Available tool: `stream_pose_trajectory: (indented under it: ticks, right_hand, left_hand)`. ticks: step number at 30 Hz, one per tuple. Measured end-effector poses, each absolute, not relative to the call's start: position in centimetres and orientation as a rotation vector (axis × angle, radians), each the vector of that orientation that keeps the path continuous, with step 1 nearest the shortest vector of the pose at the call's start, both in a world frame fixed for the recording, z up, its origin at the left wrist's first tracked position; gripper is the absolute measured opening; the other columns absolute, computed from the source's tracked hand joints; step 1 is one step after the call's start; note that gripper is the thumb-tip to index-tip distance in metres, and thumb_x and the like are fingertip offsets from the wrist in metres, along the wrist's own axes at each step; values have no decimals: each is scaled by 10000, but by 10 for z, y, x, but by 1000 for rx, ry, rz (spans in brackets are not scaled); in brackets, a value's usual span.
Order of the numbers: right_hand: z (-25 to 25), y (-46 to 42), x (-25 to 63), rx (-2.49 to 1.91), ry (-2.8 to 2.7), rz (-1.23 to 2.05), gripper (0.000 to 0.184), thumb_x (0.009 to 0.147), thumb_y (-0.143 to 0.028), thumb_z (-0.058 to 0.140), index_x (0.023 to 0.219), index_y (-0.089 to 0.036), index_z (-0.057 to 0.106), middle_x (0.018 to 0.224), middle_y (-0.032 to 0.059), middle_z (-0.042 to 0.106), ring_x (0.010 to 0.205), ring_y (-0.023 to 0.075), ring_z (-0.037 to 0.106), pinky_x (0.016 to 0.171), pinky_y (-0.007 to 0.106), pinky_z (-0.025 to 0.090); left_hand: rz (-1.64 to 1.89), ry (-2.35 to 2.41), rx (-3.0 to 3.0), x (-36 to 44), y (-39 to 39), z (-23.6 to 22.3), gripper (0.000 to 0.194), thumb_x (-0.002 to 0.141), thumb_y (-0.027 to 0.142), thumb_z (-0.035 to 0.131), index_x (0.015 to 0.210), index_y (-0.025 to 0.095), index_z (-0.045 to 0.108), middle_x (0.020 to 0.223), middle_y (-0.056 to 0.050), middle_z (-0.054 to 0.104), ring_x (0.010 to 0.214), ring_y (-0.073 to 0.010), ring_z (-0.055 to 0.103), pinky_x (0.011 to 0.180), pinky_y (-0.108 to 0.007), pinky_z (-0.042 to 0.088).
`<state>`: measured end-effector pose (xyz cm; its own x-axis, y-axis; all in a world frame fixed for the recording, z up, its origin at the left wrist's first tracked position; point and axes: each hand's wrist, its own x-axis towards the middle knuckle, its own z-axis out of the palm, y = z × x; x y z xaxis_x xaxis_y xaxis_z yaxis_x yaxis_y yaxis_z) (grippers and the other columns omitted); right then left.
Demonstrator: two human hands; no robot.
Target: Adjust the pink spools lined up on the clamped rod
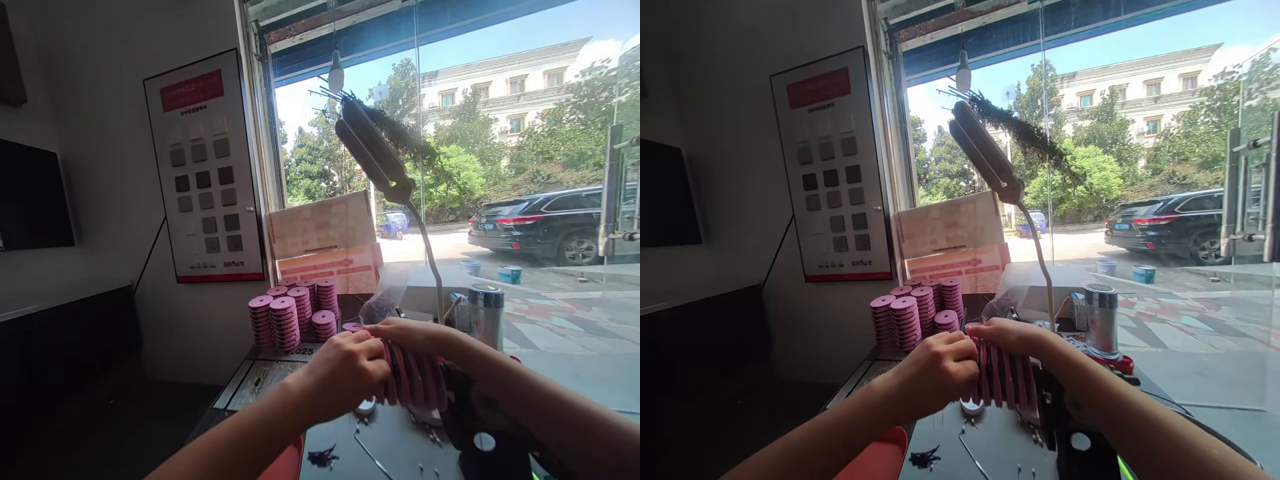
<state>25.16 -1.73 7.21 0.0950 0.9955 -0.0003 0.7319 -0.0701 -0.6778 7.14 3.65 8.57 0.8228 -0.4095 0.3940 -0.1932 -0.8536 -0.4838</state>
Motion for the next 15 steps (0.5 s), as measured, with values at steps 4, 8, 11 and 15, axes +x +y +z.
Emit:
stream_pose_trajectory:
  ticks: [4,8,11,15]
  right_hand:
    - [71,-15,254,-1850,-1735,629,408,888,-469,406,665,-155,541,610,-49,492,580,120,495,622,298,415]
    - [71,-14,256,-1807,-1758,632,327,872,-398,476,645,-164,500,612,-59,456,554,100,449,579,267,391]
    - [73,-15,254,-1828,-1726,700,438,881,-499,392,587,-179,454,538,-73,387,471,88,376,527,258,349]
    - [73,-15,252,-1797,-1705,715,482,911,-484,318,530,-197,381,490,-86,328,434,83,338,519,256,334]
  left_hand:
    - [-579,386,-2714,76,34,94,39,768,150,568,736,154,546,856,-8,616,823,-142,554,789,-231,449]
    - [-652,209,-2795,86,40,107,79,799,217,568,744,162,555,839,3,616,768,-122,565,708,-202,456]
    - [-776,14,-2760,103,58,114,58,809,196,555,783,146,571,808,-24,620,773,-149,581,690,-237,462]
    - [-855,-257,-2688,129,82,119,117,798,92,493,804,94,609,802,-125,651,801,-275,611,704,-401,475]
